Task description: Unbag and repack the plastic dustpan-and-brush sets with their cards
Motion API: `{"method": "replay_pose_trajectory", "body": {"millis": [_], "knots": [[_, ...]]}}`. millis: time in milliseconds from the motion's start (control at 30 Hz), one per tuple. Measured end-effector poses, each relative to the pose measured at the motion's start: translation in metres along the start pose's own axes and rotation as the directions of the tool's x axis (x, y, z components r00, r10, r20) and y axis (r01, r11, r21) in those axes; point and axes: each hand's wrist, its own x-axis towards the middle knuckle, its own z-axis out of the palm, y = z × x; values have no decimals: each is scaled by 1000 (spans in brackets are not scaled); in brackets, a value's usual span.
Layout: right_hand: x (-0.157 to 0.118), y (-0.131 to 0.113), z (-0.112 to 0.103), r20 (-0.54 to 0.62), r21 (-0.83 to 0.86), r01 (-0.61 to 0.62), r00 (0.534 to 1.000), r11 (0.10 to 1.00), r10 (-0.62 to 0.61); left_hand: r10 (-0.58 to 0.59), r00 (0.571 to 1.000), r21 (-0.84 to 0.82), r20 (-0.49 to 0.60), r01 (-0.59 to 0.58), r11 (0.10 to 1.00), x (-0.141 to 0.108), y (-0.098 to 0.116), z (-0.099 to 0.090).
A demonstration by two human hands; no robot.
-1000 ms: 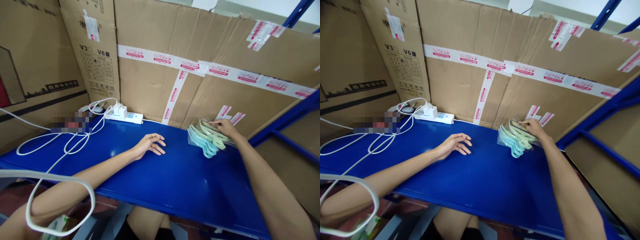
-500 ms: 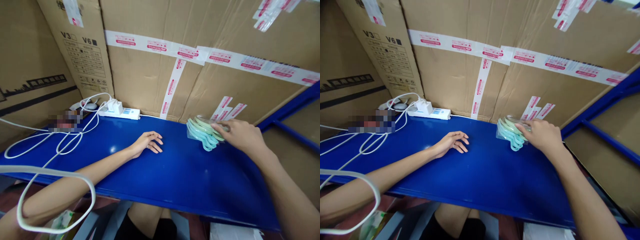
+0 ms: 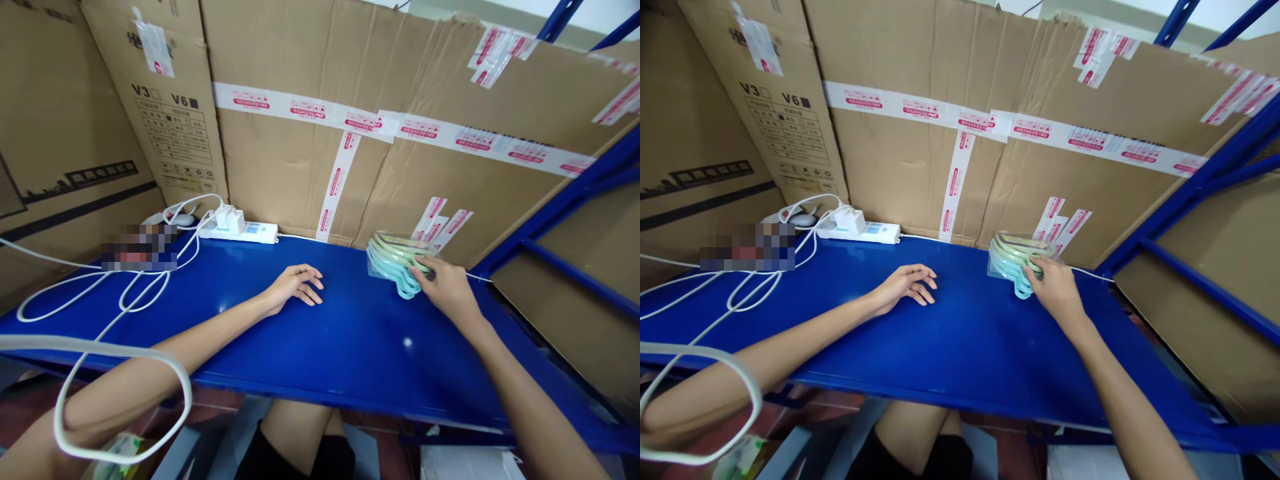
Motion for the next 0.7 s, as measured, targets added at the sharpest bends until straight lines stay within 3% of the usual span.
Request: {"method": "replay_pose_trajectory", "body": {"millis": [100, 267, 467, 700], "knots": [[-11, -16, 7, -64, -19, -61, 996, 998, 59, -1, 1000, 7, 11, 1, 1000, 0, -2, 1], [-29, -44, 18, -119, -219, -194, 978, 956, 171, -1, 1000, 20, -7, 1, 1000, 1, -1, 1], [-23, -49, 23, -94, -340, -244, 970, 908, 226, -12, 1000, 36, -16, 13, 999, 0, 0, 2], [-31, -51, 26, -40, -251, -285, 958, 925, 284, 11, 1000, 13, 0, -11, 1000, 2, -2, -1]]}}
